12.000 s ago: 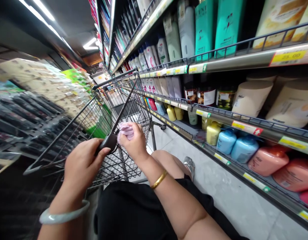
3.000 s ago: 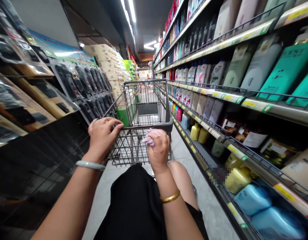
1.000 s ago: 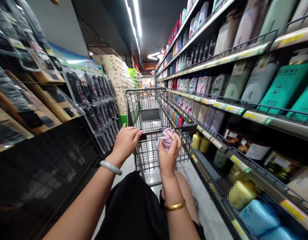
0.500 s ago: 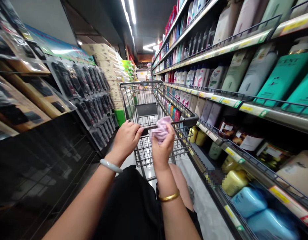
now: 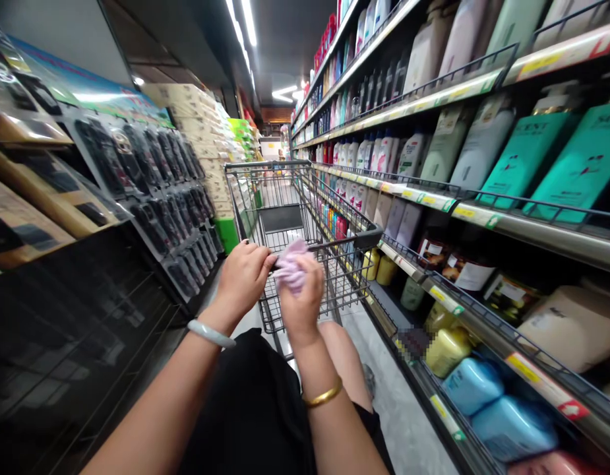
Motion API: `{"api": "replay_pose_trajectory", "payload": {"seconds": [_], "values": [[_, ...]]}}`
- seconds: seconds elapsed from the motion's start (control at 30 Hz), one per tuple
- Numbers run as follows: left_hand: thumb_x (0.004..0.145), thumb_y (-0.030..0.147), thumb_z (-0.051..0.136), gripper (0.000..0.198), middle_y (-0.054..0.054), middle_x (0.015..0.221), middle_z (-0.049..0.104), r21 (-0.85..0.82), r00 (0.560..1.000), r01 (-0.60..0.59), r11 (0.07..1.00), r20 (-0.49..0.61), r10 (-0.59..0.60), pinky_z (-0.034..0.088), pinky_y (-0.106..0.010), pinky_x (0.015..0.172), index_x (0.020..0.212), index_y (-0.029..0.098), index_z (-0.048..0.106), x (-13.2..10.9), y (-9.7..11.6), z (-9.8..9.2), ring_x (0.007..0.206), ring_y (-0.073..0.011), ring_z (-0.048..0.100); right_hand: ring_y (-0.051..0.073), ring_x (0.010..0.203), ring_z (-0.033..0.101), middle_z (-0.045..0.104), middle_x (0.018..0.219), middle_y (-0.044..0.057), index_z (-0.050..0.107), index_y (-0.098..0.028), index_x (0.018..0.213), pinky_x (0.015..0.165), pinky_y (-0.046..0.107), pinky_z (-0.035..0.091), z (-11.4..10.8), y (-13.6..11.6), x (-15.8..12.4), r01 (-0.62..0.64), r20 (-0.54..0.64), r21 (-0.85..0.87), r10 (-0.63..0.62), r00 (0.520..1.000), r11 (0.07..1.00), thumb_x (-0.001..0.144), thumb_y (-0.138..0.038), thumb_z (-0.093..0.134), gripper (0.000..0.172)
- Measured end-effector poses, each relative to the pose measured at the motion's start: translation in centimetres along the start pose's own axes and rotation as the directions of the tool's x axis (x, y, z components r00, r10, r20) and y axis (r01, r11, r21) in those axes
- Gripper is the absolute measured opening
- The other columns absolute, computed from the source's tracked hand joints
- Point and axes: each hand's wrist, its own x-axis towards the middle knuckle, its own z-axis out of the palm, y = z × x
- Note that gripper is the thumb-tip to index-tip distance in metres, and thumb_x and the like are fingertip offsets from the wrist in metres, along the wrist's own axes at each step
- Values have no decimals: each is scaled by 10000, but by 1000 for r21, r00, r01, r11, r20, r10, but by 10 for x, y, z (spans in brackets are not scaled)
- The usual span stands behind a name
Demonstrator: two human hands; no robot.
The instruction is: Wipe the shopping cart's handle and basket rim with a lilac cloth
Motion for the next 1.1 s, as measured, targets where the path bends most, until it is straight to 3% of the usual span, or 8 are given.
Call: {"api": "replay_pose_trajectory", "payload": {"seconds": [0.1,0.2,0.33,0.47,0.57,0.87,1.0,1.1], "values": [[1025,352,378,336,-72,846,642,-7,1000,-25,1000,-5,25,408,-434,1045,833,209,614,0,-4,1,876,-243,579,217,1168,616,660,1154,72,614,-254,1158,1039,439,512,5,-2,-6,100,95,-4,-99,991,995,868,-173,652,304],[1027,361,371,334,-72,876,657,-27,999,-27,999,-28,27,380,-444,1096,881,212,632,-1,-8,0,907,-245,585,220,1147,619,649,1151,83,627,-227,1119,1025,437,509,-9,21,0,-38,-75,-83,32,997,996,856,-215,670,267],[1030,374,366,350,-71,878,663,-47,999,-9,999,-32,7,381,-451,1093,859,214,627,-2,-9,-1,906,-248,592,209,1056,635,651,1094,79,624,-202,1102,962,419,527,-23,45,7,-211,-263,-116,175,949,971,819,-220,682,290],[1032,376,361,364,-75,866,660,-36,999,-13,999,-30,12,395,-453,1068,849,205,625,-1,-8,-1,892,-253,592,219,1092,627,653,1114,89,634,-211,1097,996,444,522,-10,24,-4,-74,-54,-72,70,996,995,842,-198,668,258],[1033,381,353,371,-74,860,659,-34,999,-22,999,-35,21,406,-445,1049,860,206,631,-1,-8,-1,885,-252,589,224,1137,614,658,1133,90,637,-225,1111,1030,458,512,1,10,-14,36,82,-52,-32,996,998,868,-184,645,246],[1030,390,353,362,-67,850,646,-52,1000,-20,998,-25,18,392,-458,1079,886,213,634,-2,-13,-2,893,-254,587,221,1124,621,656,1129,82,637,-223,1082,1026,449,510,-25,44,7,15,-6,-128,-16,1000,992,851,-187,647,234],[1034,392,348,379,-68,850,650,-51,999,-21,998,-28,19,396,-450,1068,852,211,627,-2,-11,0,887,-248,593,211,1092,628,654,1107,79,631,-213,1078,1009,441,515,-20,32,5,-48,-113,-121,34,993,991,858,-200,652,221],[1034,382,352,377,-75,860,659,-43,999,-22,999,-34,20,403,-448,1052,853,204,631,-2,-10,0,891,-252,593,222,1146,614,652,1143,87,631,-225,1118,1025,446,515,-7,13,-7,31,17,-72,-30,999,997,861,-198,667,261]]}}
